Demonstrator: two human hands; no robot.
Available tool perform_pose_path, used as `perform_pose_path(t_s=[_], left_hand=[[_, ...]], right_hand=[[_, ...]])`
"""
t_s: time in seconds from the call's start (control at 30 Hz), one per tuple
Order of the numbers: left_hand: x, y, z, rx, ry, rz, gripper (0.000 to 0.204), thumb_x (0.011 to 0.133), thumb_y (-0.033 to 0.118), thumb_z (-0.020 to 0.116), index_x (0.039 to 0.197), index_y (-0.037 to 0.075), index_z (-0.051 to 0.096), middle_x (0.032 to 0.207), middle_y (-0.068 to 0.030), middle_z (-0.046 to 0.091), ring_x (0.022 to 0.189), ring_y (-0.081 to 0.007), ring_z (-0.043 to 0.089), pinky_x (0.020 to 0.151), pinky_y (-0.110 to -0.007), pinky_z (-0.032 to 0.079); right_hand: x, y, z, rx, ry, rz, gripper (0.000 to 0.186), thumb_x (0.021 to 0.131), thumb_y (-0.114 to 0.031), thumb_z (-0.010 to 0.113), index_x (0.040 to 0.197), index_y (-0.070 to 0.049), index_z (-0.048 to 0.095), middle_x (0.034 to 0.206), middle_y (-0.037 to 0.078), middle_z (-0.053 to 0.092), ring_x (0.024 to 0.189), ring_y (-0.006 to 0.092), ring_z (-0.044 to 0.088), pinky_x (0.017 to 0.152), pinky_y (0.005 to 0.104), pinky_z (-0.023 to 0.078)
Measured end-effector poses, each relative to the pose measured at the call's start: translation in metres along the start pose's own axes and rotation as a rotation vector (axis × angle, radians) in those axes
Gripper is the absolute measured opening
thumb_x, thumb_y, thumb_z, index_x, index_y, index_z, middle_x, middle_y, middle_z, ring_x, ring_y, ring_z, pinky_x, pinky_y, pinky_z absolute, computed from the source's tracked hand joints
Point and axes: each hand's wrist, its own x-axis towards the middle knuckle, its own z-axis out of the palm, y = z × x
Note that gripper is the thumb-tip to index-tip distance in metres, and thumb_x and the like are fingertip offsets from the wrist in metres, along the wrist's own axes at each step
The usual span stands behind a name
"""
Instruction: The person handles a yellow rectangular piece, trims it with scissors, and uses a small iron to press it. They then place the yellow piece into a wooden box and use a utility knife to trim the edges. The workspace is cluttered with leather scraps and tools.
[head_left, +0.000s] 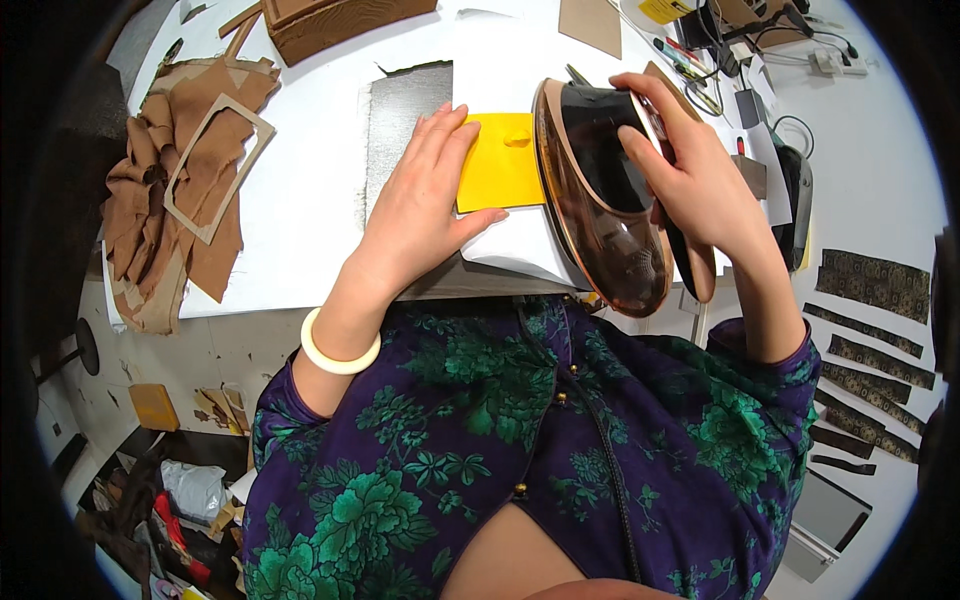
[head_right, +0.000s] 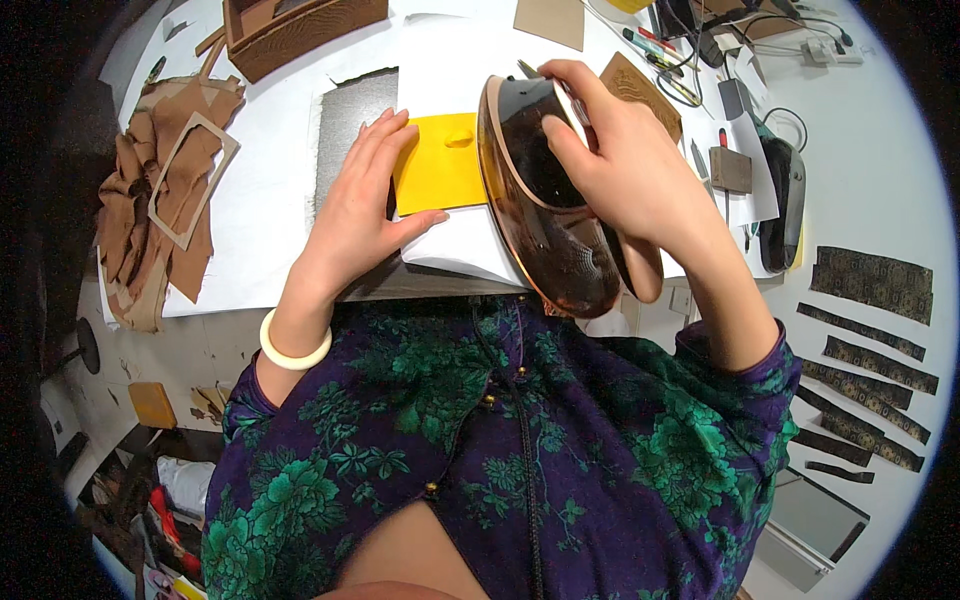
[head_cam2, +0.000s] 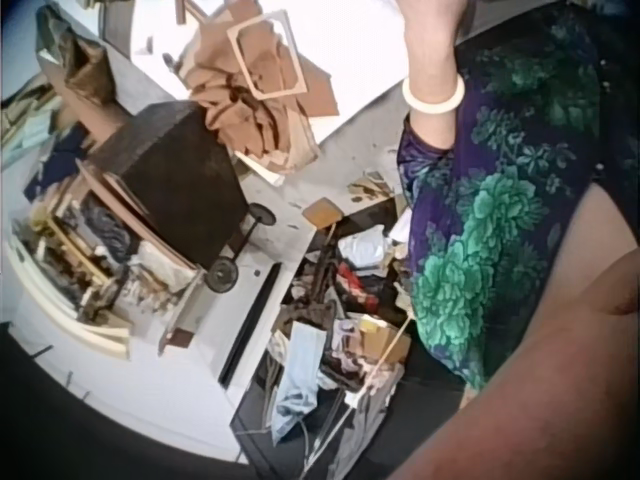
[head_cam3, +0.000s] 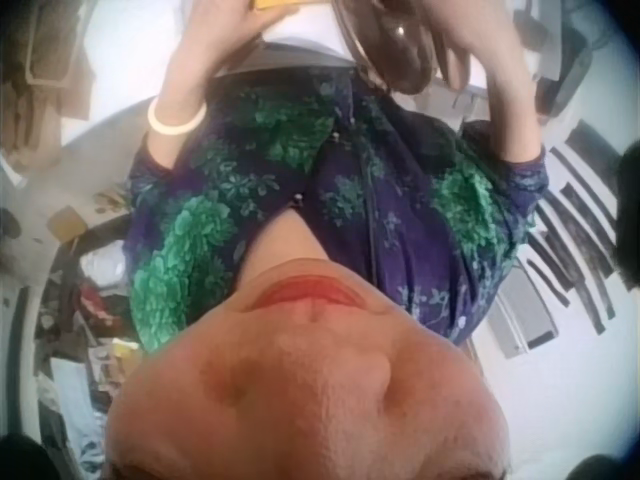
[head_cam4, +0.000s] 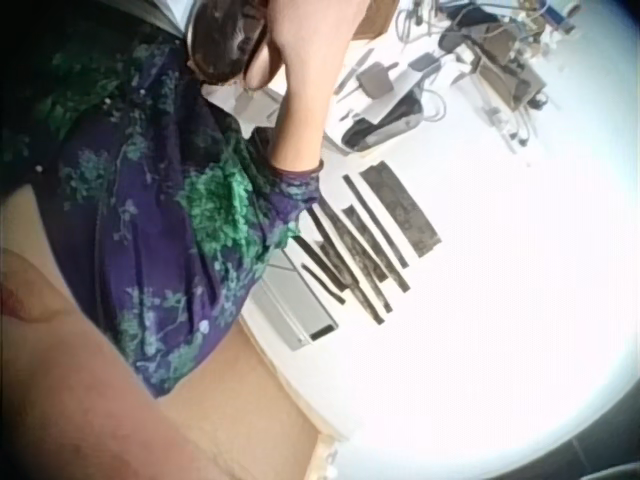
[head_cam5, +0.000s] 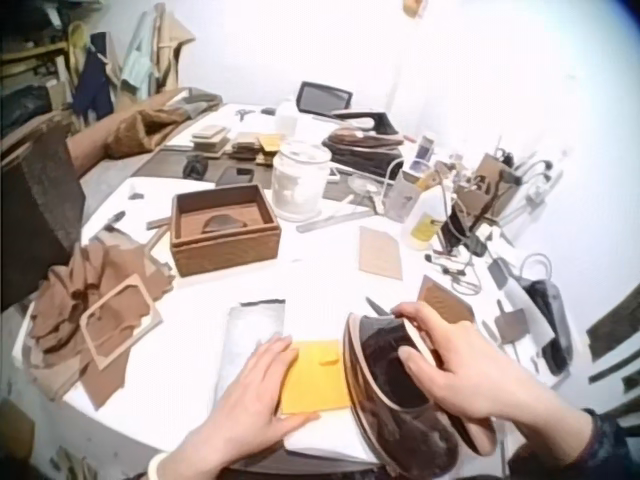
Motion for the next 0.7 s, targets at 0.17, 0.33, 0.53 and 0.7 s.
perform_pose_path(t_s=[0.17,0.33,0.53,0.7], left_hand=[[0.001,0.000,-0.007,-0.211,0.059,-0.104,0.076,0.091,0.037,0.077,0.145,-0.006,0.044,0.146,-0.0286,0.051,0.139,-0.0429,0.048,0.116,-0.047,0.040],[0.005,0.002,-0.008,-0.410,0.206,-0.200,0.053,0.106,0.035,0.057,0.139,-0.006,0.049,0.129,-0.0276,0.063,0.120,-0.0407,0.062,0.102,-0.044,0.049],[0.005,0.002,-0.004,-0.486,0.275,-0.254,0.040,0.111,0.030,0.046,0.133,-0.002,0.056,0.126,-0.0212,0.068,0.118,-0.0318,0.065,0.102,-0.040,0.049],[0.004,0.000,-0.006,-0.481,0.340,-0.271,0.038,0.111,0.029,0.046,0.129,-0.002,0.059,0.122,-0.0190,0.069,0.115,-0.0279,0.065,0.100,-0.038,0.049]], right_hand=[[-0.021,-0.002,0.000,0.046,-0.072,0.043,0.046,0.102,-0.019,0.055,0.147,-0.013,0.046,0.066,0.008,0.055,0.051,0.0146,0.059,0.053,0.0319,0.048],[-0.056,-0.007,0.001,0.022,-0.098,0.052,0.046,0.098,-0.015,0.060,0.143,-0.010,0.049,0.056,0.013,0.048,0.048,0.0238,0.050,0.051,0.0379,0.038],[-0.058,-0.017,0.001,0.043,-0.218,-0.035,0.047,0.098,-0.014,0.063,0.143,-0.013,0.049,0.055,0.013,0.050,0.049,0.0301,0.053,0.053,0.0392,0.040],[-0.039,-0.035,0.002,0.064,-0.330,-0.057,0.048,0.096,-0.010,0.061,0.143,-0.010,0.049,0.068,0.015,0.055,0.052,0.0241,0.051,0.056,0.0366,0.039]])
